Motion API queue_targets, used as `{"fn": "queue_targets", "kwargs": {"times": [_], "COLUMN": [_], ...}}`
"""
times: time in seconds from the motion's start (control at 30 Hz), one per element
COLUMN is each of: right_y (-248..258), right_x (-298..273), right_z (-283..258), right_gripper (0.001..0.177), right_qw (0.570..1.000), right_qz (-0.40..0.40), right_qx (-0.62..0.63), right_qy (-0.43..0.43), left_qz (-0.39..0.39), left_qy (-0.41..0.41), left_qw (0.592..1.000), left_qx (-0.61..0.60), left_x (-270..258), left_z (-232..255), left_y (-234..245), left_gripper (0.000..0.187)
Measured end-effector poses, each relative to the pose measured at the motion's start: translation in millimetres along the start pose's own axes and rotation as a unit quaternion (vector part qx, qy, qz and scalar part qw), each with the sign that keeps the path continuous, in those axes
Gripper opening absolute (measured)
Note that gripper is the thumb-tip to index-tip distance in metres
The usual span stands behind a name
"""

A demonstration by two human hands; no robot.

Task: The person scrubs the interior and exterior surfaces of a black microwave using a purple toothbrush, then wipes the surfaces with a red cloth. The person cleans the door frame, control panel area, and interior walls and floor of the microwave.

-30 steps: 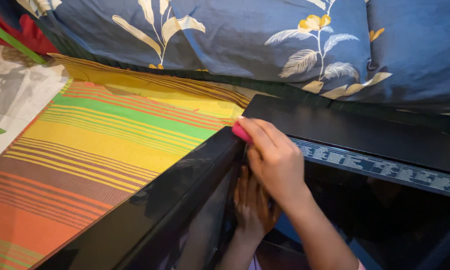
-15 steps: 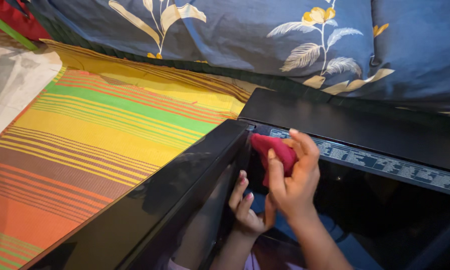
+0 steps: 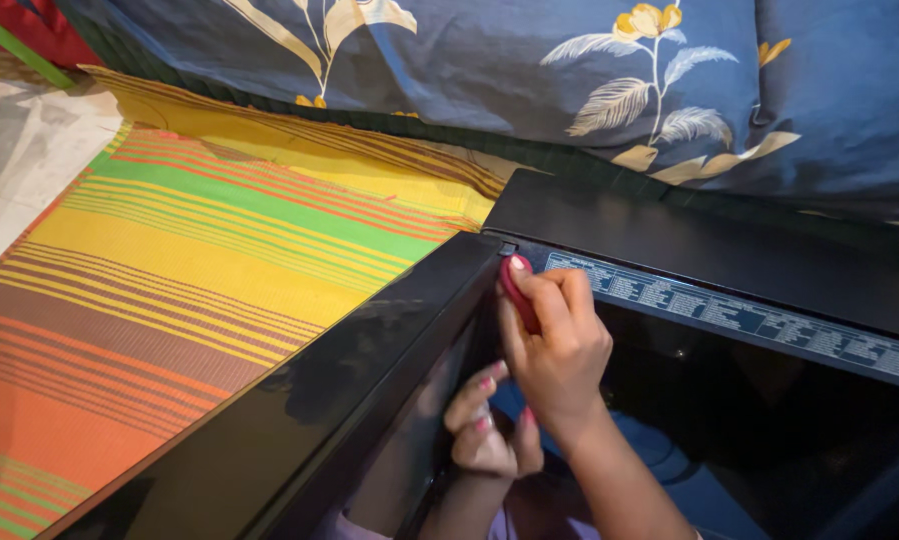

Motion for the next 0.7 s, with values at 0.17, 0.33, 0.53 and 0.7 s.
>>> {"fn": "queue_targets", "kwargs": {"times": [0.17,0.33,0.53,0.7], "right_y": [3.5,10.8,9.3,7.5], "right_x": [4.6,3.9,-8.3,-21.1], "right_z": [-4.5,-8.0,-4.0,1.0], "right_gripper": [0.022,0.026,0.020,0.019], "right_qw": [0.999,0.998,0.997,0.997], "right_qz": [-0.019,-0.052,-0.067,-0.078], "right_qx": [-0.041,-0.036,-0.016,-0.019], "right_qy": [0.021,0.028,0.018,0.007], "left_qz": [0.067,0.116,0.144,0.112], "left_qy": [-0.083,-0.120,-0.142,-0.094], "left_qw": [0.994,0.985,0.979,0.989], "left_qx": [-0.002,0.041,0.028,0.014], "left_x": [6.2,16.4,35.9,53.0], "left_z": [11.1,16.0,29.5,60.4], "left_y": [-8.7,-11.4,-10.6,-0.4], "left_gripper": [0.044,0.042,0.041,0.040]}}
Point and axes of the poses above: each hand's wrist, its own x-axis towards the middle knuckle, its own y-axis out of the back of the hand, z = x × y, the point moved 1 cm from there along x, towards the middle knuckle, and after that the axes turned 7 degrees about -y, right-handed, at the moved point
